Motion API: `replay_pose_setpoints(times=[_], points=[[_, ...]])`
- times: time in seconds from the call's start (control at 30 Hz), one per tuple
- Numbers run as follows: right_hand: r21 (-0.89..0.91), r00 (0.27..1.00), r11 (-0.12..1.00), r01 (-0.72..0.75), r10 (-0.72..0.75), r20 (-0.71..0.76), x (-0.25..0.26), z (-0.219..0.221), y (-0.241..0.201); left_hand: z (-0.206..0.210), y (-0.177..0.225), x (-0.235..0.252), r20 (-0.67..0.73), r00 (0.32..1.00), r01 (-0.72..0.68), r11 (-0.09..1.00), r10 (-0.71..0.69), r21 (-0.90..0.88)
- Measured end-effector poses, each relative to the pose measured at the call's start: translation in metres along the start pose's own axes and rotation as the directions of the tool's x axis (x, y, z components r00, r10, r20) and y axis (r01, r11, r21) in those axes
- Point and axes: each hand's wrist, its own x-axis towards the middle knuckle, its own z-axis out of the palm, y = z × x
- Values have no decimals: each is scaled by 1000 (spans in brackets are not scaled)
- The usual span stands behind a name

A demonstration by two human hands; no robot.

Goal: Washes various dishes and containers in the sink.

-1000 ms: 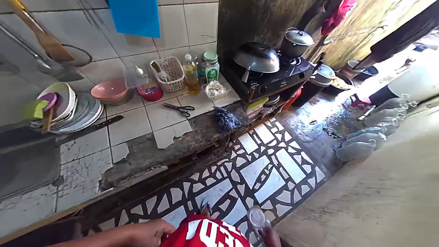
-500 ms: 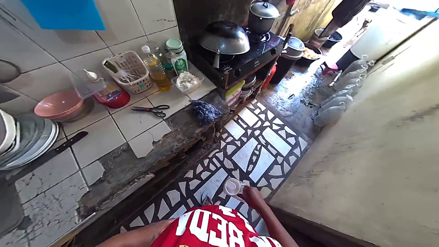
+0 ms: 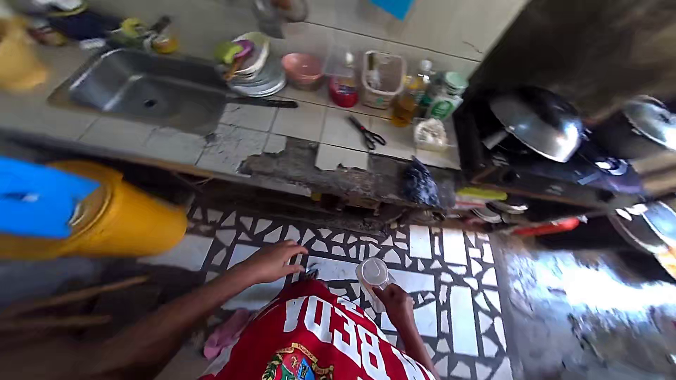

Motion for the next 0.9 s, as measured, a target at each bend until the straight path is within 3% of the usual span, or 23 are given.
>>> replay_pose_setpoints(times=[0.07,0.3,0.47,0.53,0.67,0.9], points=[[-51,994,998,47,-41,103,15,-6,-27,23,-15,-17,-157,975,152,987,-160,-60],[-101,888,928,358,-305,345,50,1,-163,113,-108,-90,77,863,504,835,-500,-221],[80,797,848,524,-521,307,68,26,-276,151,-192,-131,17,768,597,705,-641,-384],[175,762,804,569,-595,258,80,41,-320,144,-211,-152,20,767,577,675,-642,-460],[298,761,762,575,-632,148,121,75,-406,130,-282,-178,17,743,587,641,-669,-495],[312,792,752,580,-611,2,199,148,-499,16,-372,-221,-37,659,643,589,-751,-490]])
